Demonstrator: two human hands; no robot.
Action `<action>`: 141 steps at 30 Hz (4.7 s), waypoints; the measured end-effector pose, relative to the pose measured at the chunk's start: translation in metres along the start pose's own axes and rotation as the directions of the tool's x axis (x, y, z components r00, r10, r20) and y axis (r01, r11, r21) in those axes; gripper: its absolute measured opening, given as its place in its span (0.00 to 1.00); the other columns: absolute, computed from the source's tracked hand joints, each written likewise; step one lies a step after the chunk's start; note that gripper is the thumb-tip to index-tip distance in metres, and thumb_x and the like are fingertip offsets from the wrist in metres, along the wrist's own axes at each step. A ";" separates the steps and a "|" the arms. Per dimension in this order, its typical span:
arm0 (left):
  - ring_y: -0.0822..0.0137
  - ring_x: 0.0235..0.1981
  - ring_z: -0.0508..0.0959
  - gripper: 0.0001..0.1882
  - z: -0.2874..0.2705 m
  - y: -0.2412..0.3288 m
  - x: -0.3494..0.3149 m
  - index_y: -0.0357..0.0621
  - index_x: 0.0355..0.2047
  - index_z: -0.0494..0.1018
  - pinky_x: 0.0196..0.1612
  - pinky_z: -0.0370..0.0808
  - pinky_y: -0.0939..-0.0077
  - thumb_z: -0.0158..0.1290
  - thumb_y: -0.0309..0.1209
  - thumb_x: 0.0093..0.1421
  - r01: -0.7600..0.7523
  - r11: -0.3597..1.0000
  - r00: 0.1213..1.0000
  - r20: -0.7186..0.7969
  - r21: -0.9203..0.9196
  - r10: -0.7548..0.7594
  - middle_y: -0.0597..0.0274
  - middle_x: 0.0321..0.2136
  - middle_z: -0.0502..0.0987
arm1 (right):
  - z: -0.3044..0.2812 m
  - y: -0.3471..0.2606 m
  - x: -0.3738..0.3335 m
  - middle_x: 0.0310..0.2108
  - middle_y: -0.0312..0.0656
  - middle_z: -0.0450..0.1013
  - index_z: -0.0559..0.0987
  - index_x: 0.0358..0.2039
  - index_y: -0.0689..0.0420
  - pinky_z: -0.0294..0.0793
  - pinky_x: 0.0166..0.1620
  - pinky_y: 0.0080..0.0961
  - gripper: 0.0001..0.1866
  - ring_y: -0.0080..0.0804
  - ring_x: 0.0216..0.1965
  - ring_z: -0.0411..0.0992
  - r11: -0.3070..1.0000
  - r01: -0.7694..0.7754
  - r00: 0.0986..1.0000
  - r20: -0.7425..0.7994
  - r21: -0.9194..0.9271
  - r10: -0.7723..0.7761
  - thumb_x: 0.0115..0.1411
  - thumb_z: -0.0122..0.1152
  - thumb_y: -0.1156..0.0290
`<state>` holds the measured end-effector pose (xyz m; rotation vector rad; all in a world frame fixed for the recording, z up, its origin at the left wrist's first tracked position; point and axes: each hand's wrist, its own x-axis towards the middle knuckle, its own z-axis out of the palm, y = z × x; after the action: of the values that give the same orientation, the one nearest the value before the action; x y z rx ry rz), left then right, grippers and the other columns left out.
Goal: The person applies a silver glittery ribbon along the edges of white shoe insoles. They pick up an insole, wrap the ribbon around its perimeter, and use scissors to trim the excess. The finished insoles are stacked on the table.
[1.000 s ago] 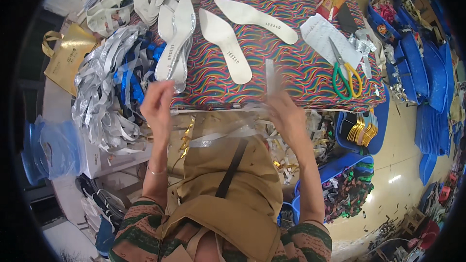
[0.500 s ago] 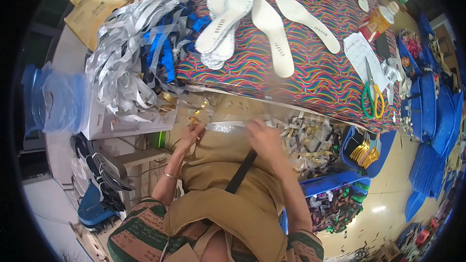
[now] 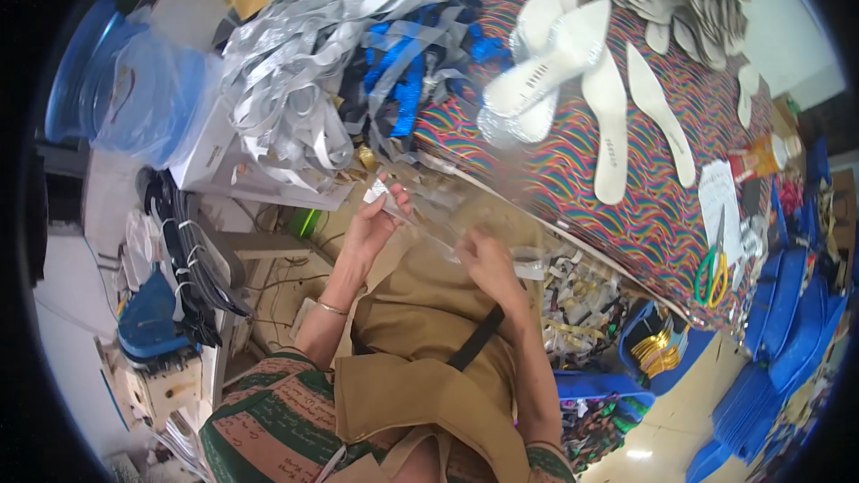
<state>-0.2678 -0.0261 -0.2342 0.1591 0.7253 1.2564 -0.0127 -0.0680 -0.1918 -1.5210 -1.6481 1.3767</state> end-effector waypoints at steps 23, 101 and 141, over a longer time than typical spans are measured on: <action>0.50 0.54 0.73 0.25 0.110 0.012 -0.062 0.36 0.64 0.53 0.59 0.71 0.58 0.38 0.21 0.67 0.159 0.980 0.982 0.088 0.116 -0.170 0.37 0.54 0.68 | -0.060 -0.072 -0.025 0.24 0.29 0.69 0.76 0.37 0.57 0.61 0.24 0.13 0.05 0.14 0.19 0.61 0.441 0.229 0.944 -0.308 0.868 0.117 0.60 0.60 0.74; 0.39 0.44 0.74 0.60 0.328 -0.168 0.106 0.38 0.65 0.39 0.45 0.74 0.52 0.70 0.36 0.43 -0.403 -0.273 0.857 0.465 0.873 0.223 0.38 0.50 0.63 | -0.196 -0.008 -0.047 0.16 0.22 0.62 0.79 0.31 0.58 0.44 0.19 0.15 0.04 0.08 0.16 0.51 0.909 0.294 0.589 -0.805 0.296 0.072 0.61 0.61 0.72; 0.76 0.26 0.79 0.13 0.287 -0.095 -0.064 0.36 0.40 0.78 0.26 0.74 0.82 0.60 0.32 0.58 0.086 0.678 0.836 0.318 0.730 -0.448 0.61 0.30 0.81 | -0.152 -0.080 -0.135 0.27 0.36 0.71 0.81 0.33 0.65 0.62 0.28 0.15 0.05 0.18 0.25 0.65 0.877 0.350 0.692 -0.722 0.329 -0.006 0.55 0.61 0.82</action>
<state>-0.0334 -0.0374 -0.0335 0.9244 0.7195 0.5441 0.1196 -0.1327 -0.0306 -1.3108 -0.8818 0.8040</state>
